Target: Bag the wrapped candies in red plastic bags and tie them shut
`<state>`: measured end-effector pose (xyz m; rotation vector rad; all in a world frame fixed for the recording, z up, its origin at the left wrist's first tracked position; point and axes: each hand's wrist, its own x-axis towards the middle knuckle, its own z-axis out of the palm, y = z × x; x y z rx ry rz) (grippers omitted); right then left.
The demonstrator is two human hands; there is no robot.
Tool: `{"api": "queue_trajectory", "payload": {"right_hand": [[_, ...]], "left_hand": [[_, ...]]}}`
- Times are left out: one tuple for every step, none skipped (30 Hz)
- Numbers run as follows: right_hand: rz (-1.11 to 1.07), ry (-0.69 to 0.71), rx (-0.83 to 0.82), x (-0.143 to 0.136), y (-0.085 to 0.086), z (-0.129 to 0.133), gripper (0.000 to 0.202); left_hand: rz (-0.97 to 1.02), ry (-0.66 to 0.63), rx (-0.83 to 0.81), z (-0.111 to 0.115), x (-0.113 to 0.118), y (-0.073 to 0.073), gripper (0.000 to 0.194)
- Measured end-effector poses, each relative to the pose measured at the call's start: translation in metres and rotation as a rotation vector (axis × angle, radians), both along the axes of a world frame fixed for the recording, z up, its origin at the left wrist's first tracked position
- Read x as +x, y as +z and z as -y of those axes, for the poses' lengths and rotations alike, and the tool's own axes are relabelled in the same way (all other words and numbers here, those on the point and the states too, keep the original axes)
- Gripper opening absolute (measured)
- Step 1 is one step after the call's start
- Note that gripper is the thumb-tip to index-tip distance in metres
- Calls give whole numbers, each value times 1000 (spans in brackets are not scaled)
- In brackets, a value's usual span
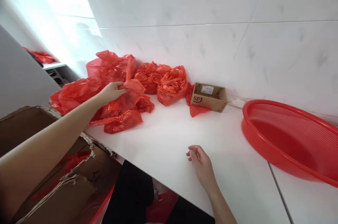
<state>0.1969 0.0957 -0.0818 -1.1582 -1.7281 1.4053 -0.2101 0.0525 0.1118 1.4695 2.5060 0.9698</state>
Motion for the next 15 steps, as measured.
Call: {"api": "queue_trajectory", "payload": {"right_hand": [[31,37,11,-7,-2,5,32],[61,66,20,-13,-4,9,31],[88,89,28,-19,-6,11,30],[109,108,38,-26,-7,13,31],[124,124,50,-34,-7,14,31],[134,137,63,-44,-7,13,31],[143,154,77,-56,-5,13,30],[148,178,93,-71,-3,11,29],[148,210,114,-89,1,9,28],[141,244,138,-109,5,8,28],[129,273,165,-131,8,6,27],[118,293,194,-154,11,4,26],[111,299,223,-176,12,2,26],[108,294,251,-197,11,1,26],[110,285,279,-215,9,-1,27]], "left_hand": [[-27,32,-23,0,-11,-6,45],[-51,59,-46,2,-20,-12,52],[-74,82,-66,5,-29,-15,61],[-97,98,-78,9,-37,-17,68],[-121,109,-82,15,-43,-16,73],[-144,112,-83,22,-47,-15,74],[-166,107,-87,28,-50,-14,73],[-182,95,-99,34,-50,-14,73],[-193,79,-120,38,-48,-16,74],[-199,64,-146,41,-44,-20,76],[-205,53,-173,42,-39,-27,79],[-212,51,-194,40,-32,-36,81],[-222,49,-204,37,-26,-45,80],[-228,44,-207,33,-20,-54,73],[-224,31,-211,28,-16,-61,61]]}}
